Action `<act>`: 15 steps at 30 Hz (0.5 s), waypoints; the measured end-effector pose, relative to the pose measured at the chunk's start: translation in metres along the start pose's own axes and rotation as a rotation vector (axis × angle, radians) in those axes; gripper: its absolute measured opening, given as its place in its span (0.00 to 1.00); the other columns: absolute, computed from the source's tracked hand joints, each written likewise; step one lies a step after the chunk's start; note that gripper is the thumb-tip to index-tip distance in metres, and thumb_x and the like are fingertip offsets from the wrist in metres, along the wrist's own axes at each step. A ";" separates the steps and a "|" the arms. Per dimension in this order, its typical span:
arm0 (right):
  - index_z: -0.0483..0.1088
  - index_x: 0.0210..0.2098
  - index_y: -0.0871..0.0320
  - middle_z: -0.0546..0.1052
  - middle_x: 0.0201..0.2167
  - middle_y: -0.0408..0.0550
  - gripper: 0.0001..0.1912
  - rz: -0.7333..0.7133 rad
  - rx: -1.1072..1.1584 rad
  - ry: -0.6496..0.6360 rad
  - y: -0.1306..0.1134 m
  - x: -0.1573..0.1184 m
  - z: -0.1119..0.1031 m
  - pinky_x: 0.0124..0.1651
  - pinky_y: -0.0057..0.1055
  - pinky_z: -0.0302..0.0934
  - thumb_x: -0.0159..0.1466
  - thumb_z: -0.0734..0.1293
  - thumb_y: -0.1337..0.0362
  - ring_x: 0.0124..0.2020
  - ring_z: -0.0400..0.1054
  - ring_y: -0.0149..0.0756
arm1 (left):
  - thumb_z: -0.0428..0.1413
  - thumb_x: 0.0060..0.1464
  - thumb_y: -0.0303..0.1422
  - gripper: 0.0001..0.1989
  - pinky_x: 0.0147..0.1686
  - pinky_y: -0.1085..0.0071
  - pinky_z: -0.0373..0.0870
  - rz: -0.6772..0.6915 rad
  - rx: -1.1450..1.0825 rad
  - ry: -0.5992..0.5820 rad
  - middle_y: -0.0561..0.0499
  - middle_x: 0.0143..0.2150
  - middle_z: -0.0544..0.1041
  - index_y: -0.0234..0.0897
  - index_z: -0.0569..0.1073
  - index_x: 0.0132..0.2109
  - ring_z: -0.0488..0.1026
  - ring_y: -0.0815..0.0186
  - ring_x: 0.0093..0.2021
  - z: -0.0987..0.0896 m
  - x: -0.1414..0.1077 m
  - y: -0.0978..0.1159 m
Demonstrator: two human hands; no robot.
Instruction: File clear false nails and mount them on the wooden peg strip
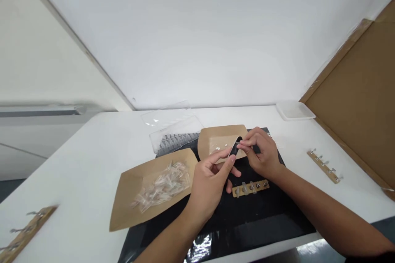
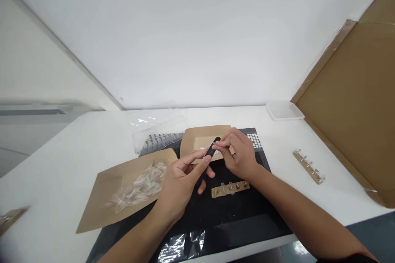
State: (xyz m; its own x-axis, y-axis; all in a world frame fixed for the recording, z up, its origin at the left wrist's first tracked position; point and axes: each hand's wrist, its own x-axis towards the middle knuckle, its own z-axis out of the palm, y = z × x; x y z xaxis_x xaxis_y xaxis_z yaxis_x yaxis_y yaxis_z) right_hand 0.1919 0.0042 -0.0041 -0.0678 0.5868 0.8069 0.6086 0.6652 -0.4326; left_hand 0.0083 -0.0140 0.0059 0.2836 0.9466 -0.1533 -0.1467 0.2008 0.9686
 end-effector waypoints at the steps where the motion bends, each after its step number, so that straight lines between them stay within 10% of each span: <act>1: 0.71 0.35 0.52 0.77 0.32 0.46 0.08 0.010 -0.001 -0.032 0.000 0.000 -0.001 0.37 0.38 0.69 0.71 0.69 0.67 0.35 0.73 0.38 | 0.68 0.56 0.48 0.29 0.14 0.77 0.60 -0.003 -0.005 0.004 0.50 0.26 0.80 0.33 0.80 0.58 0.64 0.75 0.14 0.000 0.001 0.000; 15: 0.73 0.42 0.51 0.79 0.35 0.46 0.05 0.041 -0.102 -0.115 0.001 0.002 -0.015 0.42 0.38 0.70 0.74 0.67 0.67 0.38 0.74 0.39 | 0.64 0.60 0.45 0.23 0.14 0.77 0.59 0.181 0.160 0.003 0.53 0.27 0.77 0.36 0.82 0.56 0.62 0.76 0.15 -0.002 0.002 -0.004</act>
State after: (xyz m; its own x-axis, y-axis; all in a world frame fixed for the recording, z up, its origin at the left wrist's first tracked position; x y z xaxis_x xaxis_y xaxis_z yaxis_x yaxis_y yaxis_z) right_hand 0.2044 -0.0007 0.0033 -0.1276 0.6654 0.7355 0.6896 0.5925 -0.4164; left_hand 0.0079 -0.0122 0.0013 0.2640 0.9642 0.0249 -0.0429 -0.0141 0.9990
